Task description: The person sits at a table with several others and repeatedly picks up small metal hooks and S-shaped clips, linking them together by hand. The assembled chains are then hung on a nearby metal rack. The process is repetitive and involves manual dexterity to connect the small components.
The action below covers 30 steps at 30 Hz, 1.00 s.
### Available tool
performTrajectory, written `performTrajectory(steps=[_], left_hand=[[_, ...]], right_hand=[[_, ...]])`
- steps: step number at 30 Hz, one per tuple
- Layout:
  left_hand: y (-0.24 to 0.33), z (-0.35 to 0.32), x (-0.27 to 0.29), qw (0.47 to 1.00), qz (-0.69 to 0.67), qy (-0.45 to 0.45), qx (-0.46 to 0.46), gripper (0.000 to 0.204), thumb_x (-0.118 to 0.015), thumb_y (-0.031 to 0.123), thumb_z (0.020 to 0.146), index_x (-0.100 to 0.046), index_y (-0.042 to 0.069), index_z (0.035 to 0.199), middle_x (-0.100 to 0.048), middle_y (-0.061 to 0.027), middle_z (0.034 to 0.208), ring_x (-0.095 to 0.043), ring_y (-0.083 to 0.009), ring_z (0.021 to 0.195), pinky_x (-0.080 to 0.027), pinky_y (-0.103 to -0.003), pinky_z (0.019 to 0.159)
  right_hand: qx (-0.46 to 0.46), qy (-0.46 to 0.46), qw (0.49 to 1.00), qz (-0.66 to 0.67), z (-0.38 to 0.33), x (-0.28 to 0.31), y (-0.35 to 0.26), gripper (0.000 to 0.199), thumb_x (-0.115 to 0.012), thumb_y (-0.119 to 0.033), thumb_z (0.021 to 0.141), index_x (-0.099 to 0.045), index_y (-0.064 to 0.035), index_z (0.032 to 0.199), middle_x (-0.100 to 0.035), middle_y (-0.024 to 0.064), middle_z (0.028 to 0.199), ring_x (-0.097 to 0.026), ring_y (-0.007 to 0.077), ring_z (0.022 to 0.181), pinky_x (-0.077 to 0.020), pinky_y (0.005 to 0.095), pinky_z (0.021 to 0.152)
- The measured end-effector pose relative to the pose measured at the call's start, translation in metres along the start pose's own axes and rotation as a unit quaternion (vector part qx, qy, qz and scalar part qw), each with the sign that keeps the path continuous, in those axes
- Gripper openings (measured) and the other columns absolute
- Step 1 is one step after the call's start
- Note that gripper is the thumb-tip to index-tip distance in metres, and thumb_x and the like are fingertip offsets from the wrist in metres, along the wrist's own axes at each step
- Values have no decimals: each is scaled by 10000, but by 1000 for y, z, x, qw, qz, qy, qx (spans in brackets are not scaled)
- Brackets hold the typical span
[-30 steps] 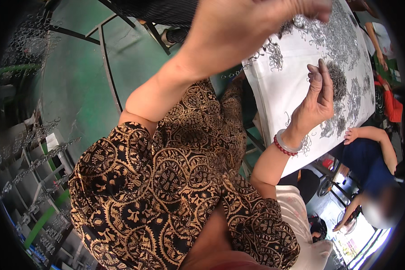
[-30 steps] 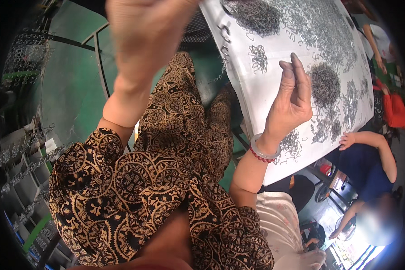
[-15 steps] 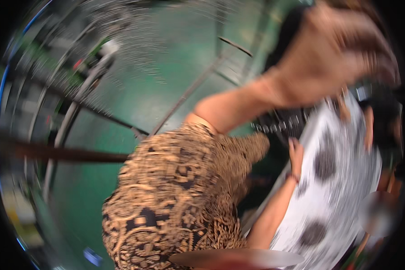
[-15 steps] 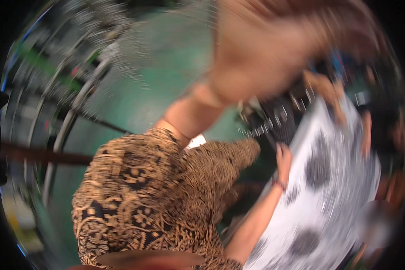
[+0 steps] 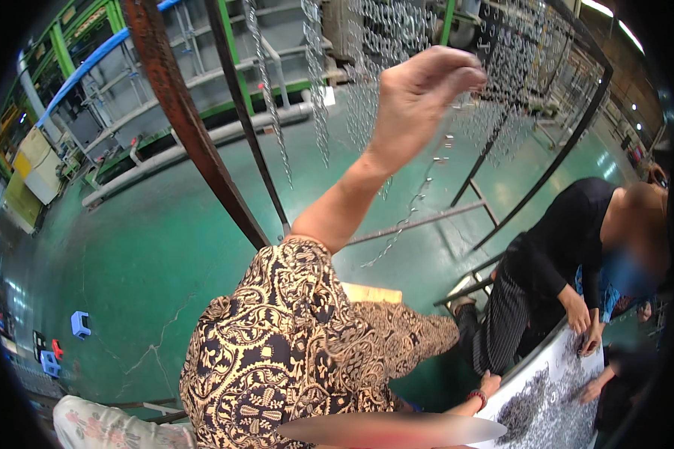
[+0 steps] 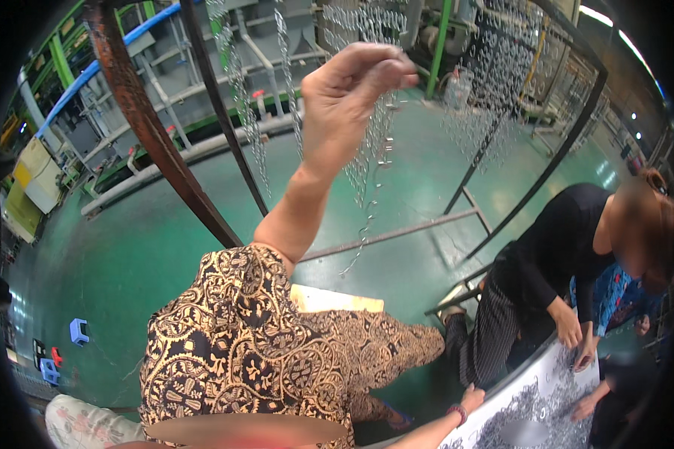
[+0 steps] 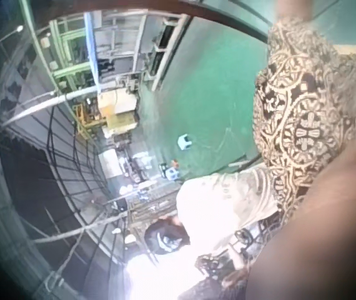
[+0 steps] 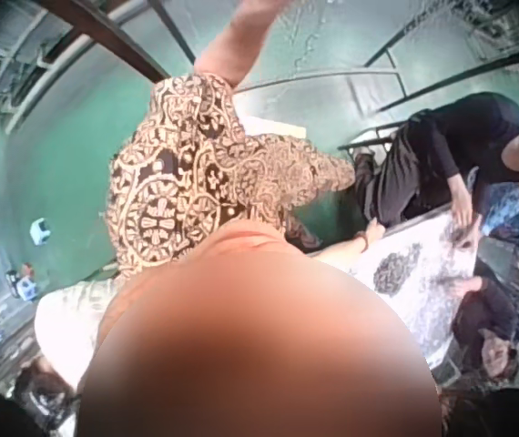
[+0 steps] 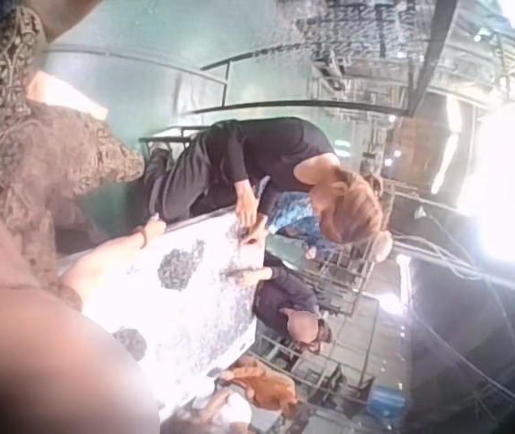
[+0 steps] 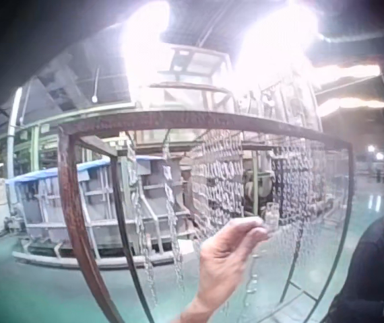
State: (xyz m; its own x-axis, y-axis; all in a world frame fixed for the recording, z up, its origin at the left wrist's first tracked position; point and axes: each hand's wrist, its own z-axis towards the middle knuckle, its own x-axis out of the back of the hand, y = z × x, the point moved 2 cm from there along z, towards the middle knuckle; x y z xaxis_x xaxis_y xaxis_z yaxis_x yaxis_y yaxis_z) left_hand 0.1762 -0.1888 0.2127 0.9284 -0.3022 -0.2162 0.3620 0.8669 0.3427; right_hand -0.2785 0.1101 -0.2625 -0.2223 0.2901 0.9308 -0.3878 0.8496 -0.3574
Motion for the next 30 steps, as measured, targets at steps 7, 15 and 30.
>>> performTrajectory(steps=[7,15,30], left_hand=[[4,32,75,971,229,63,41,123,-677,67,881,-717,14,985,-711,-39,890,-637,-86,801,-508,-222,725],[-9,84,109,905,404,129,17,322,-756,161,822,-596,10,1056,-694,-61,806,-630,-120,727,-499,-266,687],[-68,188,148,893,424,147,-45,287,-728,195,773,-574,-46,752,-638,-225,745,-657,-337,728,-498,-446,640]], right_hand=[[-23,5,998,-53,-23,-5,8,192,-654,-78,729,-653,67,855,-667,278,938,-640,431,931,-493,487,849],[-43,25,997,-59,-2,-33,26,216,-643,-46,703,-646,47,897,-667,274,956,-646,423,940,-507,484,848],[2,-18,1000,-4,-7,-29,31,311,-666,-196,734,-670,42,935,-667,277,961,-652,407,919,-505,474,793]])
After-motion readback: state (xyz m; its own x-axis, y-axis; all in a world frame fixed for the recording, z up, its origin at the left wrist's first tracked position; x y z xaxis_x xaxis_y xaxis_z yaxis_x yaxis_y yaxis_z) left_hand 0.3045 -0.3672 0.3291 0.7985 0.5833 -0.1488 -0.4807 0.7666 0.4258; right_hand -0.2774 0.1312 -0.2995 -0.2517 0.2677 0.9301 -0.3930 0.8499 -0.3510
